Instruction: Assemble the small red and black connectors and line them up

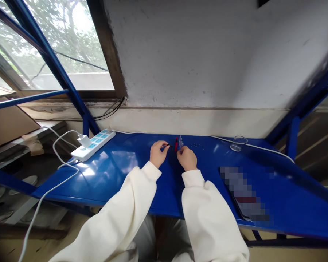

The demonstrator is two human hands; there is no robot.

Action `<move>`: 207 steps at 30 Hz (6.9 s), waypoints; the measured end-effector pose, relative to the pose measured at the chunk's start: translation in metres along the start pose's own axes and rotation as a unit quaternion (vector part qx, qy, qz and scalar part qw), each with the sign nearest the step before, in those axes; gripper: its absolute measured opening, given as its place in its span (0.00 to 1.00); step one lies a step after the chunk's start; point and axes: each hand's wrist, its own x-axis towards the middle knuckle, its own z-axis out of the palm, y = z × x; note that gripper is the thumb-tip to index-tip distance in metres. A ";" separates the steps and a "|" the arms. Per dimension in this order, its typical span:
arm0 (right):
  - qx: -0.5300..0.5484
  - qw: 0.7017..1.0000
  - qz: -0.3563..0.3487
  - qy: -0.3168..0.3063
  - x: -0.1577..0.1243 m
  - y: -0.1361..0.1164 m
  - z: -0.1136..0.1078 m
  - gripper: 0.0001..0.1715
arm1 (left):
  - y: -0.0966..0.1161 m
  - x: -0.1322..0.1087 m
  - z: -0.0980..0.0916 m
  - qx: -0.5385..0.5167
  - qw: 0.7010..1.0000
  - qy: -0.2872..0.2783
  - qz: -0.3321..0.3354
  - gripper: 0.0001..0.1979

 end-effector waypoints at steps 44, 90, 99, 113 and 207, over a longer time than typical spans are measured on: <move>-0.030 0.990 -0.134 0.018 -0.009 -0.044 0.027 0.10 | -0.013 -0.011 -0.022 -0.121 0.992 0.035 0.017 0.16; 0.014 0.982 -0.176 0.065 -0.013 -0.045 0.024 0.09 | -0.025 -0.003 -0.015 -0.239 0.959 0.045 -0.148 0.08; 0.044 0.973 -0.212 0.085 -0.015 -0.045 0.025 0.11 | -0.034 0.003 -0.020 -0.380 0.876 -0.043 -0.293 0.14; 0.063 0.972 -0.219 0.050 -0.013 -0.044 0.026 0.12 | -0.074 0.014 -0.043 -0.042 0.959 0.073 -0.269 0.09; -0.049 0.988 -0.132 0.068 0.000 -0.010 0.019 0.06 | -0.001 -0.011 0.004 0.009 0.999 0.020 0.040 0.13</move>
